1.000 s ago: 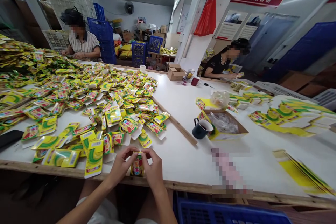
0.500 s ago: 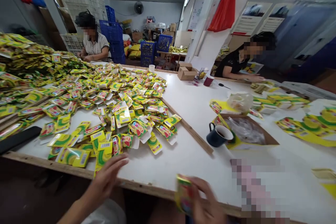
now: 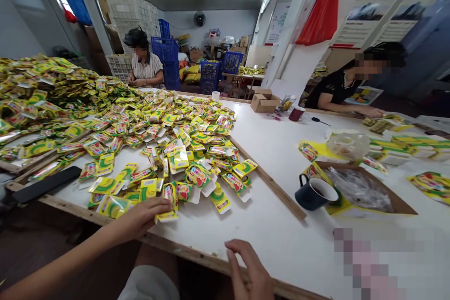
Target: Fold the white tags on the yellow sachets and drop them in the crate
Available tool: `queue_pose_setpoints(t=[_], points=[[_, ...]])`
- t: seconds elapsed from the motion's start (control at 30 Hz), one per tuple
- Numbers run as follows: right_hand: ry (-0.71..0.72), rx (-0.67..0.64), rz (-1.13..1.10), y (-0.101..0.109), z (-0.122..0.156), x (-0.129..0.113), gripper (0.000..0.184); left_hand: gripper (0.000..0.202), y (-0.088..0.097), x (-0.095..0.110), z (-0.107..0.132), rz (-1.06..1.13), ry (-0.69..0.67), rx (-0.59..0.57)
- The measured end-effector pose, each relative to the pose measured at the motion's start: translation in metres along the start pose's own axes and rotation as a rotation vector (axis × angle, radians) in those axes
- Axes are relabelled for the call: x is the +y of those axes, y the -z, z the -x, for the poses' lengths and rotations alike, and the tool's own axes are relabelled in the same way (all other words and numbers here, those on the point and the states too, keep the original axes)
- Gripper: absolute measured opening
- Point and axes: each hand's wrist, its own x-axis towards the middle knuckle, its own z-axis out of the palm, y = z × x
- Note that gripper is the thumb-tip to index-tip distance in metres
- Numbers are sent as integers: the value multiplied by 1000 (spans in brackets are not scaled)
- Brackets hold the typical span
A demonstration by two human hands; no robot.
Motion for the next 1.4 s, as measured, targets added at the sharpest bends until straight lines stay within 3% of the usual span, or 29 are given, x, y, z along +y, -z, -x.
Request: queue_pose_setpoints(t=[0.07, 0.13, 0.27, 0.37, 0.53, 0.73, 0.8, 0.93, 1.03, 1.1, 1.23, 1.4], points=[[16, 29, -70, -27, -6, -11, 18, 39, -13, 16, -9, 224, 114, 212], [13, 23, -156, -51, -9, -15, 22, 34, -39, 32, -19, 468, 217, 386], [-38, 50, -318, -81, -10, -1, 24, 50, -98, 52, -37, 936, 260, 428], [-75, 47, -352, -83, -14, 13, 23, 45, -119, 51, -41, 1030, 272, 467], [-52, -3, -371, -73, -21, 22, 35, 42, -112, 45, -38, 952, 274, 374], [-34, -150, -322, -70, -30, 27, 23, 38, -106, 40, -40, 839, 275, 301], [-29, -144, -308, -69, -34, 26, 20, 34, -104, 37, -43, 818, 275, 281], [-6, -58, -311, -76, -42, 22, 15, 15, -101, 34, -50, 730, 217, 365], [-43, 23, -379, -84, -42, 20, 20, 18, -102, 35, -51, 753, 178, 423], [-19, -1, -377, -86, -41, 19, 19, 22, -103, 36, -49, 756, 181, 443], [31, -79, -337, -85, -37, 14, 14, 9, -99, 40, -46, 611, 166, 473], [-20, -25, -311, -86, -42, 5, 14, 10, -91, 43, -49, 601, 227, 469]])
